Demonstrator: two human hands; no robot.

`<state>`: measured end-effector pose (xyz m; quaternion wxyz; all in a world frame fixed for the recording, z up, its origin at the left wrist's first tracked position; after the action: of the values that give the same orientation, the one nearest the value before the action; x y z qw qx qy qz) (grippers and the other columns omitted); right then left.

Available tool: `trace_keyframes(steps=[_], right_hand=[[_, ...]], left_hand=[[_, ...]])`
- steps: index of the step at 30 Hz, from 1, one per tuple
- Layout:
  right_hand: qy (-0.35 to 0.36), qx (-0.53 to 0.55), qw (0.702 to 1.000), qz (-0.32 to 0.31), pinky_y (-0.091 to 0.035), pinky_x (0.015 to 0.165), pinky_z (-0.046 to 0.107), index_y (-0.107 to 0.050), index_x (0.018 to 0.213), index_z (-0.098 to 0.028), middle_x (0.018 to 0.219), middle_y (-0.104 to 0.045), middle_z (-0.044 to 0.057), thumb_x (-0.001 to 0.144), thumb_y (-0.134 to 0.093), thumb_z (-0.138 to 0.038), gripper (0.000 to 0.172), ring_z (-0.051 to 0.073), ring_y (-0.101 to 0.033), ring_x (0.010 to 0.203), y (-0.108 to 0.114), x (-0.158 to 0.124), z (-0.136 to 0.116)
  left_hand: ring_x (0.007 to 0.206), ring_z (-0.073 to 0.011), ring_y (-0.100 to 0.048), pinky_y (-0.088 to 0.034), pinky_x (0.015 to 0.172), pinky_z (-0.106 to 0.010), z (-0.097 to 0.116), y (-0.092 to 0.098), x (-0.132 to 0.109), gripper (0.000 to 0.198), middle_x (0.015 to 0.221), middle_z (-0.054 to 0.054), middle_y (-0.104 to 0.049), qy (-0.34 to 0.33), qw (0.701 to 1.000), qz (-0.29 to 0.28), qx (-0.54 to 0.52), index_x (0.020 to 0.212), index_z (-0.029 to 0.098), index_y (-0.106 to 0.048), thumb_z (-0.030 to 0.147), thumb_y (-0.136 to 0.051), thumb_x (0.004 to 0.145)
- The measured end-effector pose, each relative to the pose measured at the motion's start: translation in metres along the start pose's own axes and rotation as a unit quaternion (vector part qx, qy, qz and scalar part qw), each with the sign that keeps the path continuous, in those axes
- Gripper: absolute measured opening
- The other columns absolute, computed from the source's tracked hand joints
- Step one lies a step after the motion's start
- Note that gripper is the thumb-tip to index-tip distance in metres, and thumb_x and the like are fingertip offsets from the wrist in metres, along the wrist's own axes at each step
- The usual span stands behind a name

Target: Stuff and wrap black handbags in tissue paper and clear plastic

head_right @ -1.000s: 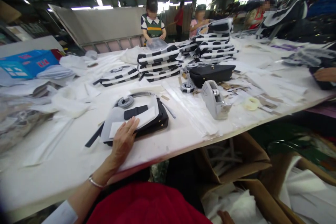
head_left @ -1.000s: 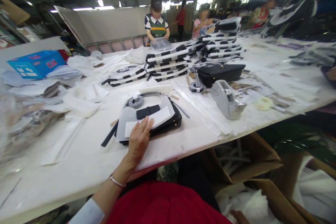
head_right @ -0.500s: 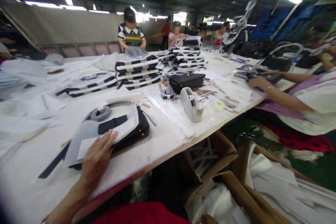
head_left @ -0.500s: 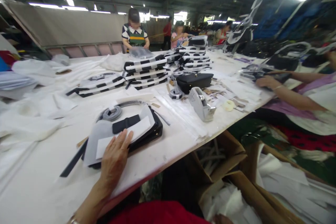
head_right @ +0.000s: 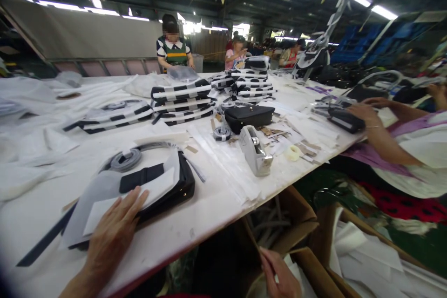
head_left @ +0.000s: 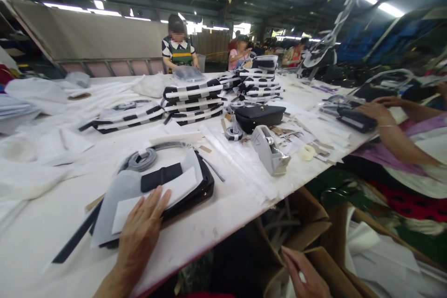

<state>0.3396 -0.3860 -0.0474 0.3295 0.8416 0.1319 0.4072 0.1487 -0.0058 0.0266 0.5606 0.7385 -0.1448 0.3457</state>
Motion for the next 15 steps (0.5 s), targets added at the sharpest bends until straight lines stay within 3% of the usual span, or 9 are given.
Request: trace_keyframes(steps=[4, 8, 11, 13, 15], right_hand=[[0.112, 0.085, 0.99, -0.006, -0.06, 0.073, 0.025, -0.067, 0.112, -0.025, 0.092, -0.075, 0.004, 0.093, -0.057, -0.018, 0.022, 0.018, -0.073, 0.079, -0.004, 0.085, -0.051], [0.173, 0.137, 0.975, -0.024, -0.058, 0.074, 0.029, -0.067, 0.11, -0.024, 0.088, -0.074, 0.004, 0.092, -0.057, -0.011, 0.024, 0.017, -0.071, 0.08, -0.017, 0.157, -0.114], [0.293, 0.142, 0.942, -0.081, -0.053, 0.096, 0.038, -0.065, 0.117, -0.023, 0.103, -0.074, 0.006, 0.093, -0.054, -0.01, 0.03, 0.02, -0.067, 0.104, -0.042, 0.178, -0.165], [0.367, 0.115, 0.914, -0.125, -0.04, 0.112, 0.046, -0.06, 0.127, -0.021, 0.122, -0.069, 0.007, 0.094, -0.051, -0.01, 0.036, 0.022, -0.055, 0.126, -0.064, 0.181, -0.193], [0.411, 0.073, 0.892, -0.173, -0.029, 0.119, 0.051, -0.054, 0.134, -0.016, 0.137, -0.059, 0.01, 0.093, -0.052, -0.012, 0.042, 0.026, -0.042, 0.138, -0.088, 0.183, -0.212]], left_hand=[[0.126, -0.0253, -0.057, -0.037, 0.112, -0.043, -0.002, -0.002, -0.001, 0.058, 0.146, -0.011, -0.051, -0.006, 1.0, -0.011, -0.005, 0.153, 0.024, -0.03, 0.015, -0.041, 0.097], [0.128, -0.027, -0.055, -0.036, 0.112, -0.044, -0.001, -0.001, -0.003, 0.061, 0.148, -0.014, -0.048, -0.022, 0.999, -0.028, -0.003, 0.154, 0.021, -0.027, 0.018, -0.045, 0.096], [0.132, -0.0282, -0.051, -0.036, 0.113, -0.045, 0.001, -0.001, -0.004, 0.061, 0.148, -0.016, -0.047, -0.022, 0.998, -0.055, -0.003, 0.153, 0.018, -0.03, 0.018, -0.048, 0.095], [0.133, -0.0284, -0.05, -0.036, 0.112, -0.046, 0.001, -0.001, -0.005, 0.058, 0.148, -0.017, -0.046, -0.017, 0.998, -0.069, -0.002, 0.151, 0.017, -0.033, 0.018, -0.048, 0.095], [0.134, -0.0287, -0.049, -0.036, 0.112, -0.047, 0.002, -0.001, -0.005, 0.057, 0.148, -0.018, -0.046, -0.016, 0.997, -0.08, -0.004, 0.15, 0.016, -0.035, 0.019, -0.048, 0.095]])
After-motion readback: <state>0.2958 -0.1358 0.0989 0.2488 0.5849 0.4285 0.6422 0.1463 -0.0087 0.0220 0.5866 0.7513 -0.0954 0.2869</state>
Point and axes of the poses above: each hand's wrist, its own x-axis towards the middle knuckle, its own y-axis out of the back of the hand, z = x × y, the point moved 4 cm from there along x, towards the middle knuckle
